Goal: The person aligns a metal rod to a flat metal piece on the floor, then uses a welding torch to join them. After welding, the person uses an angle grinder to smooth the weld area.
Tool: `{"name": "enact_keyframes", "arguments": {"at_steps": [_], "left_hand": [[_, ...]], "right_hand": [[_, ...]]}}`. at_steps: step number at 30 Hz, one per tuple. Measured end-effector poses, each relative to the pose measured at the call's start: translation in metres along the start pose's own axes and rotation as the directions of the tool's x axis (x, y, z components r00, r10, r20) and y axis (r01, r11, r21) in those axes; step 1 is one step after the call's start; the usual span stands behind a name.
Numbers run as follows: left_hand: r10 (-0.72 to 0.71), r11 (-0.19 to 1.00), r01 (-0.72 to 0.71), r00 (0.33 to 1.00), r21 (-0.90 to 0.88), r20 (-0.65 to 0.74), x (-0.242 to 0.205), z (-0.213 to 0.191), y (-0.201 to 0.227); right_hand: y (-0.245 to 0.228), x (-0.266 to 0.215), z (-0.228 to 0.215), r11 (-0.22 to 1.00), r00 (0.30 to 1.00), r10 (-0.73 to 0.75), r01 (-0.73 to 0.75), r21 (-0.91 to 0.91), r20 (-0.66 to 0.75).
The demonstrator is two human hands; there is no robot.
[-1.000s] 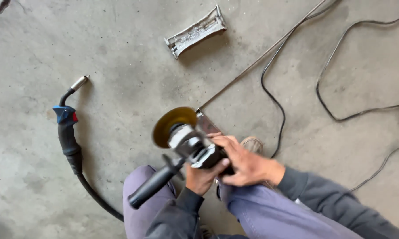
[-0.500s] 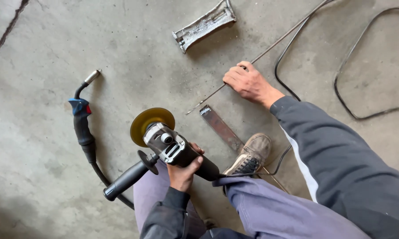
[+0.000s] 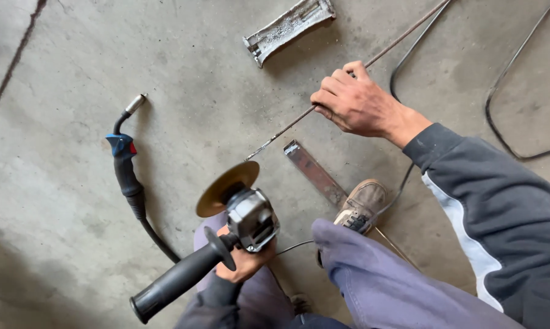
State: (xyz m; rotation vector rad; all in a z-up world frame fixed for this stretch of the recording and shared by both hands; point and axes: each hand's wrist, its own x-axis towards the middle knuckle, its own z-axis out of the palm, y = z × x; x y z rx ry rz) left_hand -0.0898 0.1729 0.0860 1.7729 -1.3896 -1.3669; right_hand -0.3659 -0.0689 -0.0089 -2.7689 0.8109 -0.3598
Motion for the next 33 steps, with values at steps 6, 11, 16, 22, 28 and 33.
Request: {"name": "enact_keyframes", "arguments": {"at_steps": [6,11,16,22,28,33], "left_hand": [[-0.165,0.979,0.176,0.98,-0.098,0.114,-0.006,-0.011,0.005],[-0.267,0.892,0.228,0.962,0.39,0.049,0.002,-0.03,0.04],[-0.236,0.808,0.064,0.946,0.585,0.223,-0.007,-0.075,0.083],[-0.243,0.675,0.04,0.955,0.736,0.171,-0.023,-0.072,0.066],[-0.208,0.694,0.046,0.968,0.719,0.138,-0.014,-0.065,0.059],[-0.218,0.664,0.067,0.97,0.745,0.107,-0.011,-0.052,0.061]], "right_hand": [[-0.001,-0.005,-0.01,0.999,1.0,-0.003,0.002,0.052,0.014],[-0.003,-0.008,-0.021,0.997,1.0,0.011,-0.013,0.075,0.019],[-0.003,-0.006,-0.031,0.996,1.0,0.008,-0.007,0.086,-0.019],[-0.004,-0.009,-0.035,0.994,1.0,-0.001,0.0,0.105,0.004],[-0.008,-0.011,-0.04,0.991,1.0,0.0,0.0,0.134,0.002],[-0.012,-0.017,-0.042,0.987,1.0,0.018,-0.019,0.158,0.009]]}}
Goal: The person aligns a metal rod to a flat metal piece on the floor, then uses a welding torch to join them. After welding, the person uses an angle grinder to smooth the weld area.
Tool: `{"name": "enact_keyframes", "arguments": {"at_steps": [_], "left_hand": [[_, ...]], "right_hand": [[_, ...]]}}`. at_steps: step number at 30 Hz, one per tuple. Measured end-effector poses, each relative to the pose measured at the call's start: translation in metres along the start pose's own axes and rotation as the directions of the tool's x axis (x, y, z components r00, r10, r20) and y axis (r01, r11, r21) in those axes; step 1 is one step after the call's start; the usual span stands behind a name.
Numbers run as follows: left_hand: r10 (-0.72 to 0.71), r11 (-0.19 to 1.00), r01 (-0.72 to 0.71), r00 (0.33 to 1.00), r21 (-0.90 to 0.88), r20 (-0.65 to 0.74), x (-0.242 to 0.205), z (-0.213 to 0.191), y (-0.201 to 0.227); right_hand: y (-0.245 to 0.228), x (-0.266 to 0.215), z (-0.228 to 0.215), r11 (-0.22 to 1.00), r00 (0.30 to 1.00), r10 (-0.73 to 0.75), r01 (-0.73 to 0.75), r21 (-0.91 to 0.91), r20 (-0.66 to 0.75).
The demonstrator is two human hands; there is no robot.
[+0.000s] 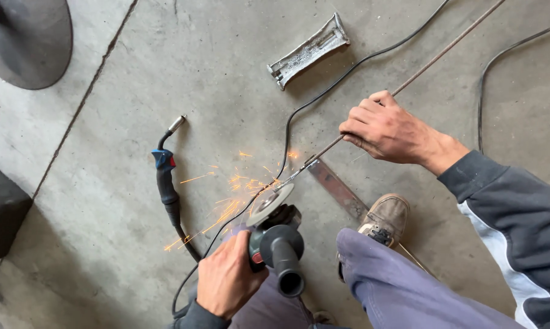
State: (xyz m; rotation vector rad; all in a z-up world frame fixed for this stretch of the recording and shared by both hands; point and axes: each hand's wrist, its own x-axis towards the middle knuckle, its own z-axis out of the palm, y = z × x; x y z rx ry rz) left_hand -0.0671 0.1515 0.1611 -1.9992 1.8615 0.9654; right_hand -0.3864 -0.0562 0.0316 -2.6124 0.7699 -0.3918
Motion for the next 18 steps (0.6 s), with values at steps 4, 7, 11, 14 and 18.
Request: {"name": "enact_keyframes", "arguments": {"at_steps": [4,7,11,14,18], "left_hand": [[-0.01,1.0,0.009,0.997,-0.016,-0.081,-0.001,0.01,0.008],[-0.064,0.997,0.062,0.997,-0.052,-0.049,-0.004,0.011,0.01],[-0.067,0.995,0.063,0.997,-0.082,-0.048,-0.006,0.014,0.009],[-0.034,0.998,0.031,0.998,-0.052,-0.053,0.0,0.025,0.013],[-0.015,0.999,0.012,0.997,-0.043,-0.076,0.007,0.03,0.022]], "right_hand": [[0.002,0.001,0.0,1.0,1.0,-0.005,0.005,-0.005,-0.009],[0.002,0.0,0.0,1.0,1.0,0.001,-0.001,0.004,-0.009],[0.003,-0.003,0.004,1.0,1.0,-0.005,0.005,0.03,-0.014],[0.004,-0.002,0.005,0.999,1.0,-0.004,0.005,0.051,-0.018],[0.003,-0.001,-0.001,0.999,1.0,-0.003,0.004,0.05,-0.024]]}}
